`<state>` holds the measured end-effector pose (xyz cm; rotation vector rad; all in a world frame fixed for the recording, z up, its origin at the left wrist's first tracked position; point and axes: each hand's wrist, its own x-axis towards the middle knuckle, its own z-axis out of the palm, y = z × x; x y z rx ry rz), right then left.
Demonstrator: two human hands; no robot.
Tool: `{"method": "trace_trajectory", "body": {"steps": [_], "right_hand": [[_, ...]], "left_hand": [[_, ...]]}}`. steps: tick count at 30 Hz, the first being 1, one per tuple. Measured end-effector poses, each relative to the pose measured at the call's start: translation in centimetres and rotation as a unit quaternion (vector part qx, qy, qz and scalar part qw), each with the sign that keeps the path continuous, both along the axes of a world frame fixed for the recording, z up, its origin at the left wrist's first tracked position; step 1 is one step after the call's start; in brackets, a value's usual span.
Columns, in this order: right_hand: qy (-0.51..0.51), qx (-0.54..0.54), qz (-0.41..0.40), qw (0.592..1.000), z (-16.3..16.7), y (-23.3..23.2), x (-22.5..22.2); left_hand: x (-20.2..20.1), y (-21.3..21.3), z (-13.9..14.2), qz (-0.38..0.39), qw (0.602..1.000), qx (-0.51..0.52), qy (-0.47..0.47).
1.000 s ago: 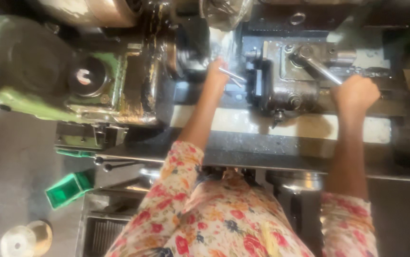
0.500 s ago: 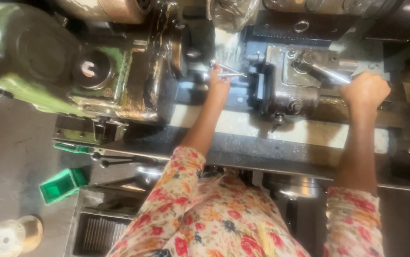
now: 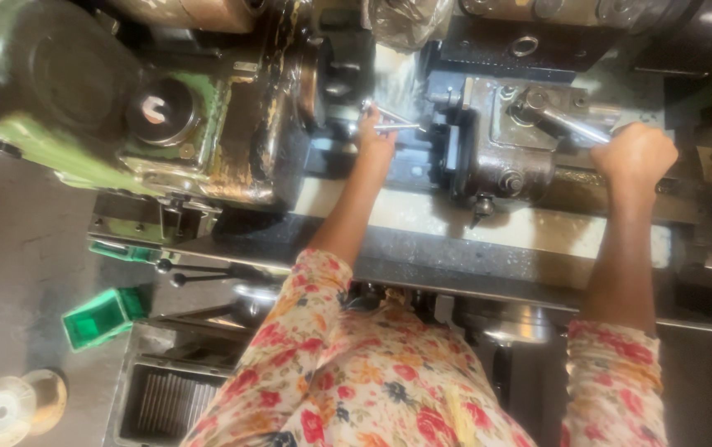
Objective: The person operates a metal lathe, repeatedly loading cylindrical metal rods into the chuck, tightening the chuck, running the lathe to machine the rods, and then removing the finished rods into a green bin. The person uses a chuck key to secure and release the workpieces and handles the rods by hand during loading and unloading.
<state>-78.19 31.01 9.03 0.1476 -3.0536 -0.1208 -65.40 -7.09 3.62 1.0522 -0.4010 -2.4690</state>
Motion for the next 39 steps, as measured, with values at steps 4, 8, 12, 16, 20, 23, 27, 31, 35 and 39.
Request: {"method": "trace_trajectory", "body": {"steps": [4, 8, 12, 16, 20, 23, 27, 31, 35, 39], "right_hand": [[0.000, -0.002, -0.002, 1.000, 0.1, 0.1, 0.0], [-0.011, -0.004, -0.006, 1.000, 0.2, 0.0, -0.1], [-0.031, -0.015, -0.021, 0.999, 0.4, 0.0, 0.0], [-0.015, -0.014, -0.006, 1.000, 0.6, 0.2, 0.5], [0.009, -0.020, 0.003, 1.000, 0.5, 0.4, 0.5], [0.011, -0.022, 0.005, 1.000, 0.4, 0.2, 0.4], [0.011, -0.013, 0.003, 1.000, 0.6, -0.1, 0.6], [-0.015, -0.019, -0.006, 1.000, 1.5, -0.4, 0.8], [-0.004, -0.008, -0.003, 1.000, 2.0, -0.9, 0.9], [0.010, 0.011, -0.023, 1.000, 1.3, -1.0, 1.0]], "left_hand": [[0.2, -0.1, -0.3, 0.002, 1.000, -0.007, 0.016], [0.7, -0.2, -0.3, -0.077, 0.978, -0.194, 0.020], [-0.1, -0.7, 0.2, 0.013, 0.999, 0.020, 0.046], [-0.8, -1.4, 0.3, 0.032, 0.999, 0.020, 0.030], [-0.9, -1.7, -0.3, -0.006, 0.990, -0.140, 0.008], [-0.6, -1.7, -1.1, -0.062, 0.866, -0.486, -0.098], [-0.9, -1.7, -1.0, -0.030, 0.939, -0.340, -0.045], [-1.9, -2.1, 0.2, 0.035, 0.998, 0.000, 0.058], [-2.7, -2.6, 1.5, 0.068, 0.991, 0.118, 0.019], [-0.6, -1.8, -0.5, -0.086, 0.710, -0.680, -0.161]]}}
